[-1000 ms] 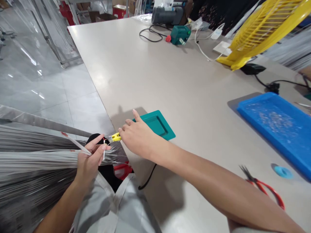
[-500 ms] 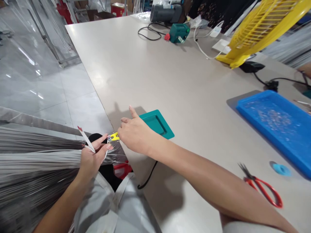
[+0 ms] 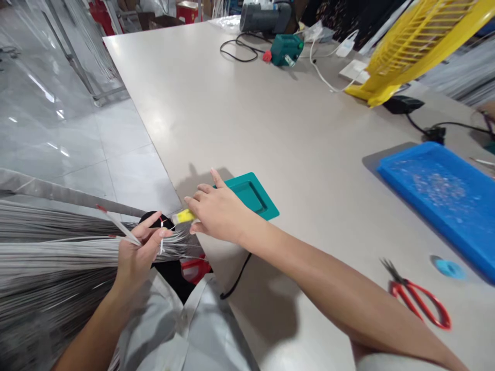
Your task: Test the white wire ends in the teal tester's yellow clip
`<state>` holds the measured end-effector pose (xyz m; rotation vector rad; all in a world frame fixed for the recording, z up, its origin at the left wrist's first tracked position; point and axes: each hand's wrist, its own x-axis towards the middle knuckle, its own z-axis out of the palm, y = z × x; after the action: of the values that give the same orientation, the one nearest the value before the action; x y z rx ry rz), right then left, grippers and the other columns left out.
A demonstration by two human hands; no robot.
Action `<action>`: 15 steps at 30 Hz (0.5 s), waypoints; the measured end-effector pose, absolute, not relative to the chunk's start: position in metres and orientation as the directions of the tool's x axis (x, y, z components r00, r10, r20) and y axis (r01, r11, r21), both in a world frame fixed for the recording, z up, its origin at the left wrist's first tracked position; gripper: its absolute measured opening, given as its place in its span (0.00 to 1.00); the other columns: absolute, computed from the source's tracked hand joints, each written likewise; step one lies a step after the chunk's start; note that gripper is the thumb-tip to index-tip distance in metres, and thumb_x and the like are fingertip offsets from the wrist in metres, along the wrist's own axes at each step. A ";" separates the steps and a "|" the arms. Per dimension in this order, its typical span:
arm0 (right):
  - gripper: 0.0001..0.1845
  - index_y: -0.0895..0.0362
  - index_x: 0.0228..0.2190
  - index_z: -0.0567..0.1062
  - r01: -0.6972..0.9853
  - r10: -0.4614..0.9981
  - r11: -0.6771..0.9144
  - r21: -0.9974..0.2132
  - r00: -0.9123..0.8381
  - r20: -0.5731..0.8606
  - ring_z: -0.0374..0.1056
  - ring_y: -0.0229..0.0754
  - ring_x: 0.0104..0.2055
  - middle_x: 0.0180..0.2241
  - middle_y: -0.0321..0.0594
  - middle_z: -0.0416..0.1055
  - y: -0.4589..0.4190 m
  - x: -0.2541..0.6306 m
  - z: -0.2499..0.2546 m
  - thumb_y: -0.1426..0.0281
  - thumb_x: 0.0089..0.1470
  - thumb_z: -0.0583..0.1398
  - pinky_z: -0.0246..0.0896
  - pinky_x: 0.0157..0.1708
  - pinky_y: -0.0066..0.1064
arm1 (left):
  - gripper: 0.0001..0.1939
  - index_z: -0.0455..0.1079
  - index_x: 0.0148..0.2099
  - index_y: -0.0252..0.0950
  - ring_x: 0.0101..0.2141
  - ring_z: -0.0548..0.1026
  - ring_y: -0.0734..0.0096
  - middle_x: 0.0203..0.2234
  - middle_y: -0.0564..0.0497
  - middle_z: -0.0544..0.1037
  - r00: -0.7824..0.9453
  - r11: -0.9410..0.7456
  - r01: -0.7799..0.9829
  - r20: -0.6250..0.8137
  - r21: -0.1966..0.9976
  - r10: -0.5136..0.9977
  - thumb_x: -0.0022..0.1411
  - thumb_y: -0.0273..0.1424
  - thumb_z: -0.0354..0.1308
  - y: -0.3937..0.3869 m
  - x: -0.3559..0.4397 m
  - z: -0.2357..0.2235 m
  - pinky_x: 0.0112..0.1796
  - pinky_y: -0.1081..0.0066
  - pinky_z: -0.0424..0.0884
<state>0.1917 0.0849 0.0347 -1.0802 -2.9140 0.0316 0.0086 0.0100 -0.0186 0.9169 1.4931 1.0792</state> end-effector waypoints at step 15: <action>0.05 0.56 0.27 0.77 -0.077 0.901 0.147 -0.986 -0.402 0.165 0.67 0.35 0.29 0.23 0.35 0.68 0.041 0.132 0.002 0.71 0.51 0.60 0.65 0.29 0.27 | 0.08 0.70 0.29 0.32 0.15 0.56 0.87 0.17 0.55 0.70 0.007 0.357 -0.317 -0.374 0.879 0.927 0.53 0.33 0.61 -0.004 -0.006 -0.001 0.16 0.82 0.50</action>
<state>0.1322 0.0411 0.0025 -0.8271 -1.5442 1.4001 -0.0055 -0.0040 -0.0011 0.6772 1.1687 1.0990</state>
